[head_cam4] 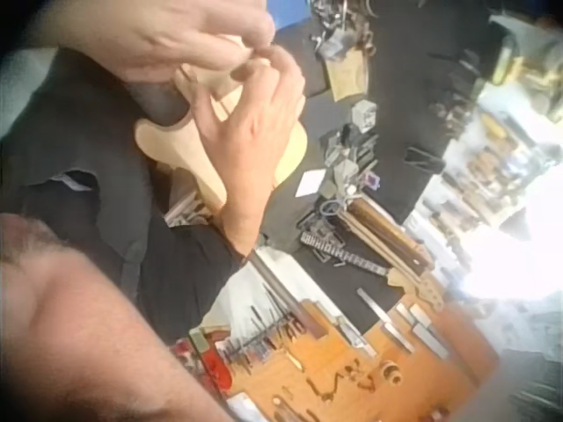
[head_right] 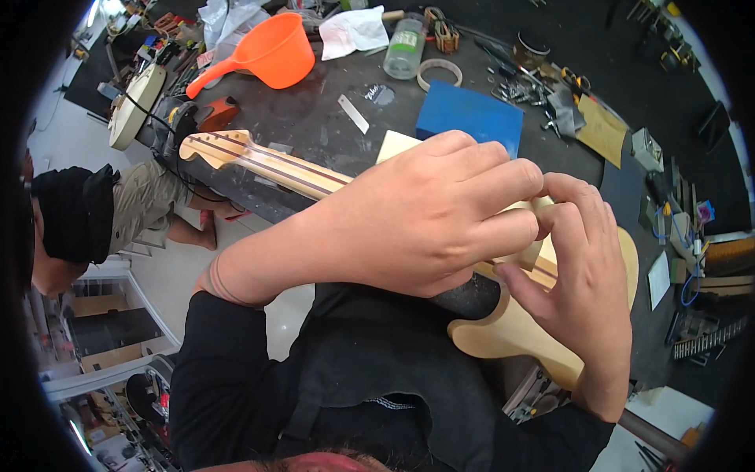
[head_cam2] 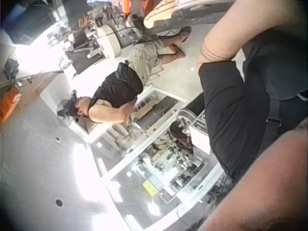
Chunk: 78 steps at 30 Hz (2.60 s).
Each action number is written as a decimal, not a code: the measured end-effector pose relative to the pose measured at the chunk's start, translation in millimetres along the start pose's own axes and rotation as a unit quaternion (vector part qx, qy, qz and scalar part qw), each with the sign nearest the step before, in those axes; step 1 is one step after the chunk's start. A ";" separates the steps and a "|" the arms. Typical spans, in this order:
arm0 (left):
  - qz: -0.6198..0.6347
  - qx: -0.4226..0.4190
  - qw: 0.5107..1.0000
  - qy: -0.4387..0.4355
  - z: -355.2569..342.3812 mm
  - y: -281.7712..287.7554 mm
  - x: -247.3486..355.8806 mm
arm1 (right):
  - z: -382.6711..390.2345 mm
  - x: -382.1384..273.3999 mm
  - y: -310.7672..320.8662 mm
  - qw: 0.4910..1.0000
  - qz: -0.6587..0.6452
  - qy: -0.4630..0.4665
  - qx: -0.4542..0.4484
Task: The person sands the neck and body of a wooden guitar using a sanding block and an electric sander, and uses a file on the neck.
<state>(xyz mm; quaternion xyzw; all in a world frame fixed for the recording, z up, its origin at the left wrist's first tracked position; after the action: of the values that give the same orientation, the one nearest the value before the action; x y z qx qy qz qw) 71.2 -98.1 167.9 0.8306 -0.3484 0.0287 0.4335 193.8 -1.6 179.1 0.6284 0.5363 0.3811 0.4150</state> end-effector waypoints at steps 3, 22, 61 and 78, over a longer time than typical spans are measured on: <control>-0.005 -0.002 1.000 -0.001 2.3 7.0 -2.4 | -13.2 -3.4 1.0 1.000 -0.019 -0.004 0.000; -0.334 0.390 0.822 0.246 255.6 218.9 7.0 | 25.0 249.4 -107.0 0.969 0.009 -0.246 0.001; -0.292 0.622 0.686 0.240 381.3 340.1 -3.3 | 15.4 200.2 -56.1 0.987 0.075 -0.139 0.035; -0.299 0.115 0.553 0.769 457.8 330.1 -189.2 | 14.6 125.7 15.3 0.980 0.076 -0.171 0.059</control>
<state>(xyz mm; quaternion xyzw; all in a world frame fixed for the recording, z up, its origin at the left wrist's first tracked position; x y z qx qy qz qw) -387.5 -458.0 47.9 0.5916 0.3918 0.5653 0.4207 229.6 120.0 192.2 0.7467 0.4295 0.2658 0.4329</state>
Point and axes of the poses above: each hand's wrist, its own z-axis away from the middle knuckle, its own y-axis out of the back of the hand, x = y × z, the point moved 6 cm from there along -z, towards the middle knuckle, and after that the axes turned 14 degrees about z, right-handed, at the moved point
